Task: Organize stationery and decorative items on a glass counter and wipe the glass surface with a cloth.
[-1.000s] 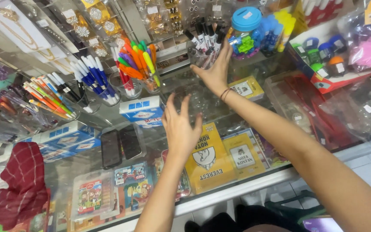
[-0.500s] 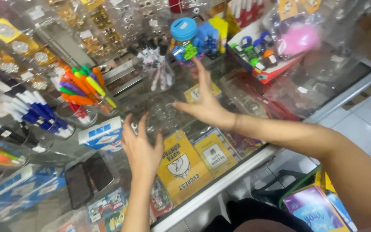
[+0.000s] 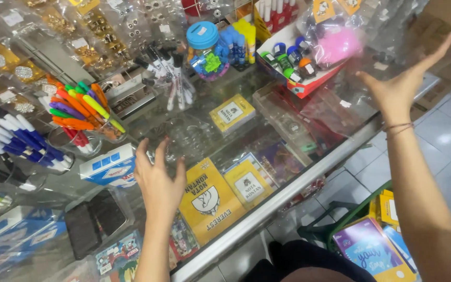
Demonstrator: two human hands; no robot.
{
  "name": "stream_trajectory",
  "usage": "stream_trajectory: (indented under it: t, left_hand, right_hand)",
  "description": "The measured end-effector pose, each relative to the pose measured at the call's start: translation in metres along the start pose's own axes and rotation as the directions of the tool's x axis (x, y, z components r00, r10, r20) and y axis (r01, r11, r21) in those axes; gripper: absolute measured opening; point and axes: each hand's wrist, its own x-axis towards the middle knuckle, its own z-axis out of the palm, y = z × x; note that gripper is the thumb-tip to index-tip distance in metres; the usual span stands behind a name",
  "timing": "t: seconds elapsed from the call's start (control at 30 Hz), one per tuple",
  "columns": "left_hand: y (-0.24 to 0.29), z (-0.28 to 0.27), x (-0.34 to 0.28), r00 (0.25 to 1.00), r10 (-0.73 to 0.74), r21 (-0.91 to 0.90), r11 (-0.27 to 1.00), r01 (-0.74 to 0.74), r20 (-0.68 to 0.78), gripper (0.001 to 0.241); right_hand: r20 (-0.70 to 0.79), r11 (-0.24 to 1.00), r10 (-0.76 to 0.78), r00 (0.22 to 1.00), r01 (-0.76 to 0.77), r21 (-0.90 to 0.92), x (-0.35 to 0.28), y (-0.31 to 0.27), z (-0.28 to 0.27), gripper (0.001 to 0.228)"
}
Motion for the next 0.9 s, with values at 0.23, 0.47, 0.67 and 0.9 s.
stream_trajectory:
  t: [0.23,0.47,0.67,0.9]
  left_hand:
    - [-0.003,-0.002,-0.001,0.999,0.009,-0.017,1.0,-0.009,-0.033,0.053]
    - [-0.008,0.005,-0.001,0.999,0.047,-0.012,0.999,-0.047,-0.027,0.055]
    - [0.009,0.0,-0.005,0.993,0.106,-0.105,0.989,-0.101,0.043,0.062]
    - [0.015,-0.016,0.001,0.959,0.24,-0.569,0.814,-0.114,0.152,0.101]
  right_hand:
    - [-0.011,0.979,0.156,0.988,-0.153,0.134,-0.022,0.086,0.019,0.132]
    - [0.062,0.855,0.455,0.888,-0.456,0.247,-0.014,-0.039,-0.029,0.061]
    - [0.548,0.541,0.045,0.835,-0.482,0.69,0.0,-0.202,-0.017,0.065]
    - [0.802,0.081,-0.254,0.54,-0.815,0.574,-0.019,-0.274,0.117,0.113]
